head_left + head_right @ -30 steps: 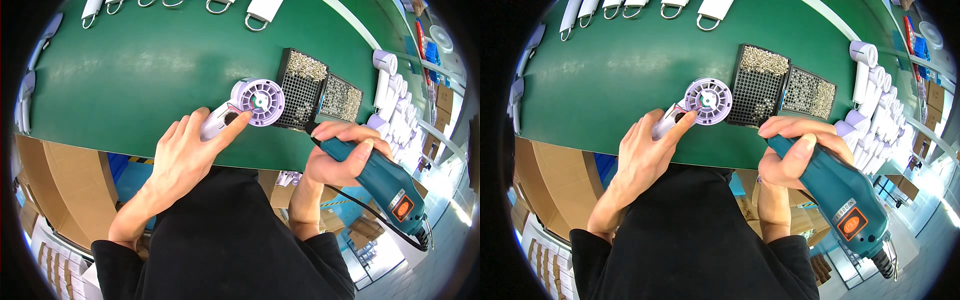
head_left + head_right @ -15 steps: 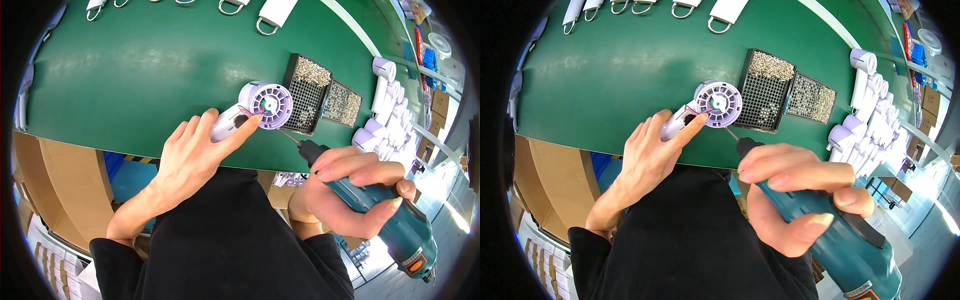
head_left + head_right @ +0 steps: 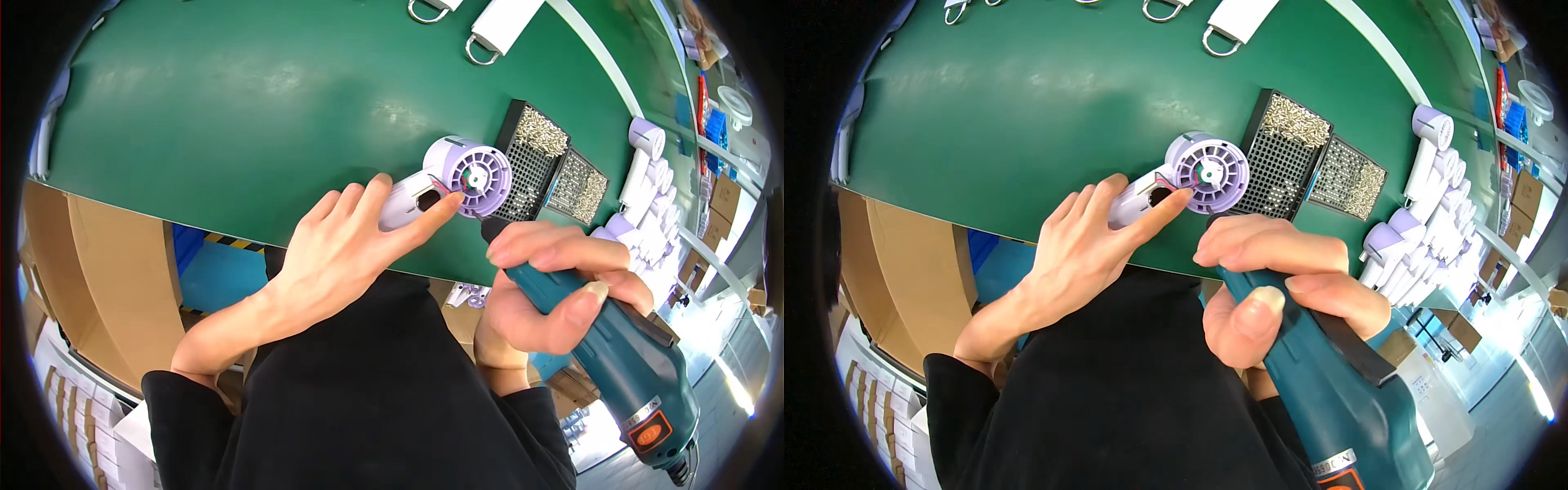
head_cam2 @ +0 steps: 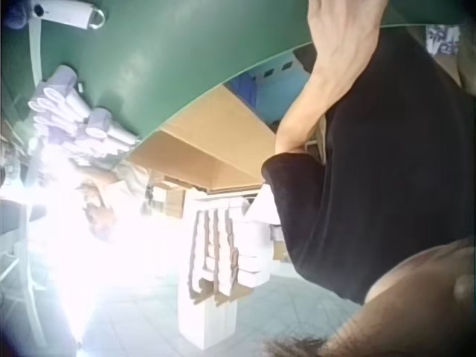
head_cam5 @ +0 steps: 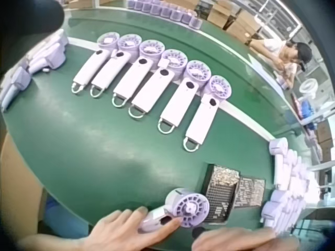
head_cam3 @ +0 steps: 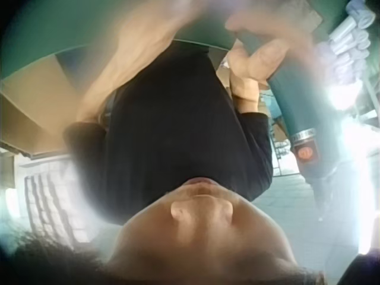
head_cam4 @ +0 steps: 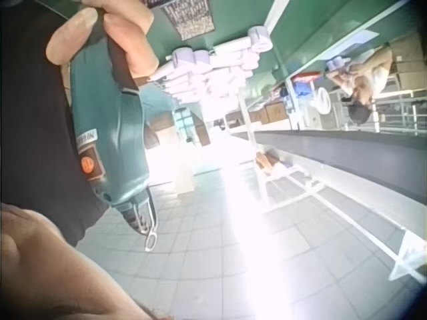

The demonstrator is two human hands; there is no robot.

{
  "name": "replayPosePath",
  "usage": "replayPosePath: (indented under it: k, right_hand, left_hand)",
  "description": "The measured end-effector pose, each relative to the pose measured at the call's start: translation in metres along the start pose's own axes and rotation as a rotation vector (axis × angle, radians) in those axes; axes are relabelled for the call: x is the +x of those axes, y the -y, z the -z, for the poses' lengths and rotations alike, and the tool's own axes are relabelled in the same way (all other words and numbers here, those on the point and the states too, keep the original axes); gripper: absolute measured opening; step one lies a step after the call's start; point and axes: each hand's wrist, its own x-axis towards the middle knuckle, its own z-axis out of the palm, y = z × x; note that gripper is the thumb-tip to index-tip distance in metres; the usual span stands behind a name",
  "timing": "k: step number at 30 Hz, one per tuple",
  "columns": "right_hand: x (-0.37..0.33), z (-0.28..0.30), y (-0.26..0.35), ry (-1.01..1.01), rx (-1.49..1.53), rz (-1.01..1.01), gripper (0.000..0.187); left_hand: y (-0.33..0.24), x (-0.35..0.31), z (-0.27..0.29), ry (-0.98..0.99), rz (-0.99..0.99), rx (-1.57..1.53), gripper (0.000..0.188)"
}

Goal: Assembling handheld electric fans using an electric screwdriver to drive screws into the housing on a production line.

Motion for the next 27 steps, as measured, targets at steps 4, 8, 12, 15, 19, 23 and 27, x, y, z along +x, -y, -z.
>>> replayPosePath:
  k: [4,8,12,15,19,23,27]
  right_hand:
    - [0.002,0.003,-0.001,0.026,0.010,-0.030,0.024]
    - [0.002,0.002,0.001,0.033,0.029,-0.039,0.026]
    - [-0.003,0.010,0.002,0.055,0.116,0.074,0.030]
    - [0.002,0.020,0.011,-0.222,0.240,0.229,0.032]
    - [-0.007,0.053,-0.002,-0.373,0.164,0.055,0.023]
    - [-0.007,0.055,-0.025,-0.565,0.055,-0.010,0.026]
    - [-0.008,0.053,-0.031,-0.624,0.020,-0.008,0.028]
  left_hand:
    - [-0.001,0.002,0.002,0.014,-0.009,0.005,0.063]
    - [0.004,0.000,-0.006,-0.041,-0.066,0.042,0.072]
    - [0.001,-0.001,0.000,0.026,-0.013,-0.004,0.061]
    - [-0.002,0.003,0.002,0.023,-0.040,0.011,0.060]
    - [-0.001,0.003,-0.002,-0.004,-0.044,0.022,0.062]
    - [-0.001,0.002,-0.006,-0.010,-0.038,0.032,0.067]
    - [-0.003,0.004,-0.005,0.000,-0.034,0.036,0.067]
